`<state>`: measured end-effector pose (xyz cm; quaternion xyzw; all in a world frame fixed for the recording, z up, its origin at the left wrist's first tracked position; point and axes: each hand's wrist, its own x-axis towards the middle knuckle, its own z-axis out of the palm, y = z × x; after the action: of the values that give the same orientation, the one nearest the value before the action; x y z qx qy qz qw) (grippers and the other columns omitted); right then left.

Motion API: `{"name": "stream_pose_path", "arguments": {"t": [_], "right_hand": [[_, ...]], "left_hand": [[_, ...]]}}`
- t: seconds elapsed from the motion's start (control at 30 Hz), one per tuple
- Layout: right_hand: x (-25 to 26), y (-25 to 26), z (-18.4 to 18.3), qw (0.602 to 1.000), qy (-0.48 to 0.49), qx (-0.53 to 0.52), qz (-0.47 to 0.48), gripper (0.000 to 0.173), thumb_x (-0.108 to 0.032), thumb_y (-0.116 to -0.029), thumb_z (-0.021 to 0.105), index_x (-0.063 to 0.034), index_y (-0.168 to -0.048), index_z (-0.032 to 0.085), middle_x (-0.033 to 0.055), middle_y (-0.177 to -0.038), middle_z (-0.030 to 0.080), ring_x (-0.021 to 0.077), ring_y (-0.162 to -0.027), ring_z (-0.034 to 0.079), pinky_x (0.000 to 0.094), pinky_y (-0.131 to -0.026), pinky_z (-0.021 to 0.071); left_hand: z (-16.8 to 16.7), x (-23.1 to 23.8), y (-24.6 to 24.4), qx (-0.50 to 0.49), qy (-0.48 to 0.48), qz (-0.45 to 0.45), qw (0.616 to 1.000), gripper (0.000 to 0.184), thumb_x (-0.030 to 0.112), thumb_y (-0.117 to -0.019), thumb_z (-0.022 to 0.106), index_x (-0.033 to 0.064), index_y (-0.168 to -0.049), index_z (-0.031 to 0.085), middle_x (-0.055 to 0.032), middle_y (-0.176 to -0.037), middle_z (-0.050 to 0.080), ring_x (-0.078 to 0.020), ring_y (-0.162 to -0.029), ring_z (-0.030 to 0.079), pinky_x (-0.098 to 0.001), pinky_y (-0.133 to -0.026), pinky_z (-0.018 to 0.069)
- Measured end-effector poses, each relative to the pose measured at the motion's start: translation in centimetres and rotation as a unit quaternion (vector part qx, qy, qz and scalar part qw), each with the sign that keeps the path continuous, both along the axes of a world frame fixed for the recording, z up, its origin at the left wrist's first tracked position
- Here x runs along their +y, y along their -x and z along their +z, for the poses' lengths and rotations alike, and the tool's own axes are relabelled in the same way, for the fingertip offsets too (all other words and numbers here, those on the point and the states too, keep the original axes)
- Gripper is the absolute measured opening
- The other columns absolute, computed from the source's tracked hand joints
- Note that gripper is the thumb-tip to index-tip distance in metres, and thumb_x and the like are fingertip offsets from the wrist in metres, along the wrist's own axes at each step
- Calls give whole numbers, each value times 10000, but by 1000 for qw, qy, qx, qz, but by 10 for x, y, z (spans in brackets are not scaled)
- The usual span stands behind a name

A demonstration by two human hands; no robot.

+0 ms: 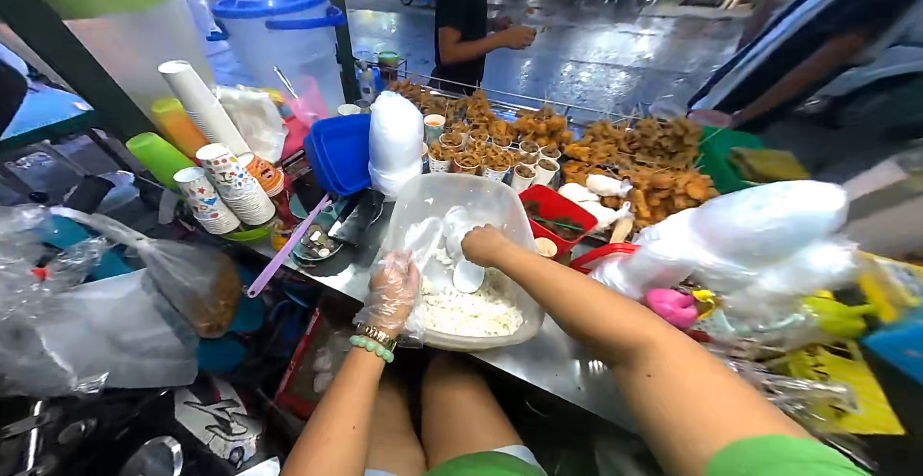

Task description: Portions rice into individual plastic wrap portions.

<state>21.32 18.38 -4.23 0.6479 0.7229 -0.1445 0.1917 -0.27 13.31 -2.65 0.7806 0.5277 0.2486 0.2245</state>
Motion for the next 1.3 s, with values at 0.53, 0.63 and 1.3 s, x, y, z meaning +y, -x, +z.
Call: {"name": "stream_pose_path", "arguments": {"t": [0.53,0.63,1.3], "right_hand": [[35,-27,-21,994,-17,-93,61,225,-32,-901,733,46,-1112,723,235,-1370,595,444,-1344,488,642,-1062,390],[29,-39,-8,995,-56,-26,80,172,-51,-936,707,52,-1071,736,258,-1241,657,462,-1249,562,628,-1050,420],[-61,-4,-5,996,23,77,27,402,-183,-1002,626,-126,-1399,649,211,-1247,695,421,-1215,600,681,-1089,299]], "left_hand": [[-8,-7,-6,14,-28,43,999,334,61,-1022,499,-35,-1288,678,-256,-1297,662,-381,-1248,624,-458,-1117,435],[-4,-5,-6,30,0,47,998,345,75,-1032,492,-28,-1316,660,-245,-1328,647,-365,-1280,605,-450,-1135,417],[-3,-1,-8,50,37,58,996,355,90,-1039,476,13,-1333,659,-211,-1341,645,-321,-1301,590,-430,-1142,412]]}}
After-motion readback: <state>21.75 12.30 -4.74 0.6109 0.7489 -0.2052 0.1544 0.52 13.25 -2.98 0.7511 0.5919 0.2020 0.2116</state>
